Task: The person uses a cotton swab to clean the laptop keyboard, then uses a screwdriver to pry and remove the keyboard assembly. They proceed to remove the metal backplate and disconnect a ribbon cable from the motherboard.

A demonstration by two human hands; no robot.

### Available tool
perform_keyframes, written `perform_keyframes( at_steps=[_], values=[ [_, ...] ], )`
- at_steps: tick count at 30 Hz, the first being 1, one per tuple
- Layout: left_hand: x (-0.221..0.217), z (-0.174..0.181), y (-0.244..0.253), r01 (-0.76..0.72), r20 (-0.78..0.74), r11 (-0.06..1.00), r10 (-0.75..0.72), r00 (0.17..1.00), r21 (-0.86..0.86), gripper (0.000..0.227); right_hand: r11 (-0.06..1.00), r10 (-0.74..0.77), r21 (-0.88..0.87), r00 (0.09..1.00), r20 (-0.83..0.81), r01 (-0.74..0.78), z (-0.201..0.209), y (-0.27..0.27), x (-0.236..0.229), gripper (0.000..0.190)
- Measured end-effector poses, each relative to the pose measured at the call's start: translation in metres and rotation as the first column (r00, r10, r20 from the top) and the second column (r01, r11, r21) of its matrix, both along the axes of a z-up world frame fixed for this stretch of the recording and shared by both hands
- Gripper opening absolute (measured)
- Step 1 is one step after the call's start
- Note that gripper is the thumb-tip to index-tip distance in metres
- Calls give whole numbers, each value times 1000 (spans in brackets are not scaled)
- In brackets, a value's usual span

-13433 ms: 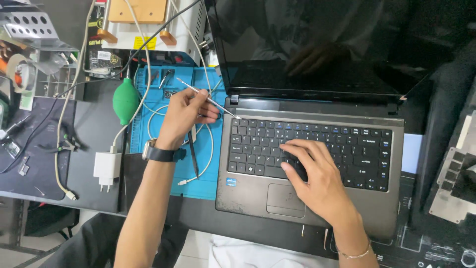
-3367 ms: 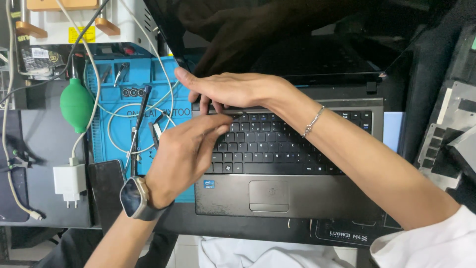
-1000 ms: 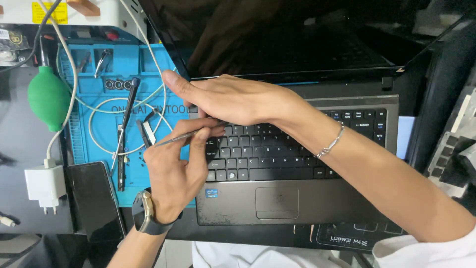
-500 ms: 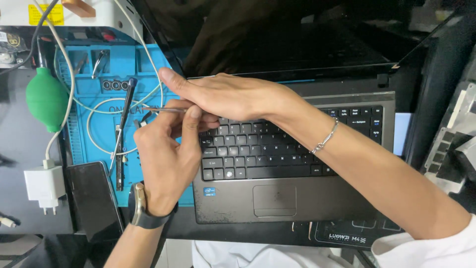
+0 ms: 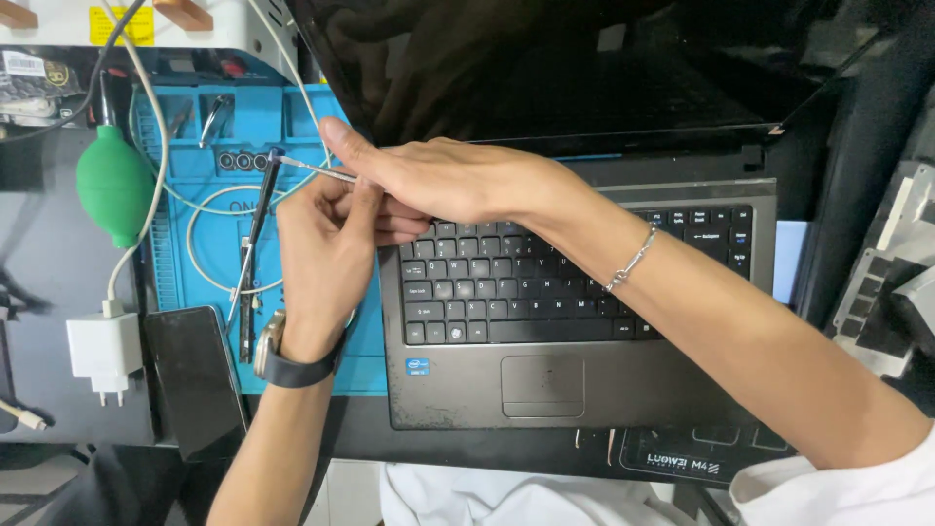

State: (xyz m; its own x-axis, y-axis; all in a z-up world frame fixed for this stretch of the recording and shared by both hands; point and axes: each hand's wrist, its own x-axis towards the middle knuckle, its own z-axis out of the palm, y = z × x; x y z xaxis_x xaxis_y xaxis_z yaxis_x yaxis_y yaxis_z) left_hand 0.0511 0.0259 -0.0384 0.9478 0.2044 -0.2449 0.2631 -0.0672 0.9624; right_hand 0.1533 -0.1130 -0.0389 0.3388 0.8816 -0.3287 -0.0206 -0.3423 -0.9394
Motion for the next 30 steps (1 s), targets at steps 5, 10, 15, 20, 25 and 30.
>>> perform_keyframes(
  at_steps=[5,10,15,20,25,30],
  values=[
    [-2,-13,5,-26,-56,997,22,998,-71,27,1000,-30,-8,998,47,30,5,1,-4,92],
    [-4,-20,10,-3,-102,996,-6,995,-91,31,995,-47,-81,975,218,66,17,-8,-9,94],
    [-1,-20,14,19,-155,994,-36,987,-109,32,960,-279,97,863,420,263,34,-57,-21,59],
    [6,-19,20,63,-223,993,-84,971,-97,36,934,-113,-123,603,790,336,44,-109,-73,55],
    [10,-18,20,79,-255,994,-97,962,-80,35,877,-58,-245,598,800,413,38,-121,-91,75],
    [7,-15,14,52,-209,998,-60,976,-43,33,866,-152,-178,585,796,466,35,-115,-81,71]
  ],
)
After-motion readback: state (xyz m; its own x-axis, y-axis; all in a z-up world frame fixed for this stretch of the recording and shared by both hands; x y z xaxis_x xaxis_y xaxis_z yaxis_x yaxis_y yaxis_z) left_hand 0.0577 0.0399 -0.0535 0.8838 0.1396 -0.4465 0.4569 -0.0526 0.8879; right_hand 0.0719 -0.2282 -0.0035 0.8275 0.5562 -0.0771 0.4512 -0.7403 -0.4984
